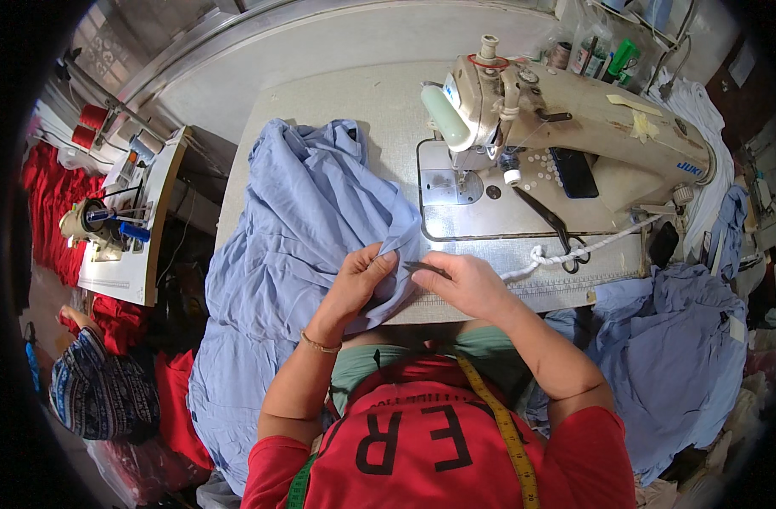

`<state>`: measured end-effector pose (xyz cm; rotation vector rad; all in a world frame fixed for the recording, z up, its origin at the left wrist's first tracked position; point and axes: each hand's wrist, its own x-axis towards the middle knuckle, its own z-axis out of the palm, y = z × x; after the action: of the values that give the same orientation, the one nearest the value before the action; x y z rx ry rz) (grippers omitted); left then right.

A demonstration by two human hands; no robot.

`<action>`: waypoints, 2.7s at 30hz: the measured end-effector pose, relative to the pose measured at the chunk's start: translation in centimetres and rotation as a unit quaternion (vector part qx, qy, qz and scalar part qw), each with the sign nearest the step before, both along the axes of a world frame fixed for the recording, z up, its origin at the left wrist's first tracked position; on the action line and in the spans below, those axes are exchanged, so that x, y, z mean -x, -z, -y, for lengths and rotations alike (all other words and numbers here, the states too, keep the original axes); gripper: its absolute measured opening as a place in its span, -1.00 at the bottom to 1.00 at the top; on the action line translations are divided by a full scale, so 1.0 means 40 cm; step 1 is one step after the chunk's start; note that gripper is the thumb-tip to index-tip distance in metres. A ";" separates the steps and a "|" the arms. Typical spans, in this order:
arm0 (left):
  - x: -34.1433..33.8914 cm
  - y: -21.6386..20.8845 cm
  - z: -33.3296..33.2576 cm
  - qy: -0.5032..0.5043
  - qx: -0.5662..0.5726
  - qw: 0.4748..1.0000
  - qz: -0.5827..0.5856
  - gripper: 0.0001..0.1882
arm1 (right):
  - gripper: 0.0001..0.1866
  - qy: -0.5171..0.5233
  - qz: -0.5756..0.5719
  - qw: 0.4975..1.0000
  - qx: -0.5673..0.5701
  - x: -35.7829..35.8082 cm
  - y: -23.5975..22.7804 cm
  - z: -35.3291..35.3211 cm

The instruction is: The person trims loose threads from a light blue garment by hand using thread snips and a seam ripper.

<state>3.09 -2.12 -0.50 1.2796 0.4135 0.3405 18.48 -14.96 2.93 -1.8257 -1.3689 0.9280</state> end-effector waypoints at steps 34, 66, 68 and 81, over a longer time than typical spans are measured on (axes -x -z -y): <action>0.042 -0.010 0.116 -0.194 -0.254 0.948 0.005 -0.92 | -0.77 0.121 -0.429 0.893 -0.069 0.052 0.053 -0.011; 0.024 -0.031 0.114 -0.252 -0.446 0.859 0.002 -0.87 | -0.80 0.078 -0.075 0.979 -0.173 0.072 0.059 -0.013; 0.021 -0.028 0.113 -0.244 -0.432 0.868 -0.012 -0.87 | -0.79 0.072 -0.041 0.977 -0.199 0.070 0.070 -0.016; 0.014 0.024 0.078 -0.193 -0.075 0.977 0.057 -0.95 | -0.78 0.131 -0.190 0.964 -0.130 0.037 0.087 -0.019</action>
<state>2.52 -5.23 -1.46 1.3168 0.5455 0.7828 16.99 -14.20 -0.54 -1.4905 -0.9363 0.8578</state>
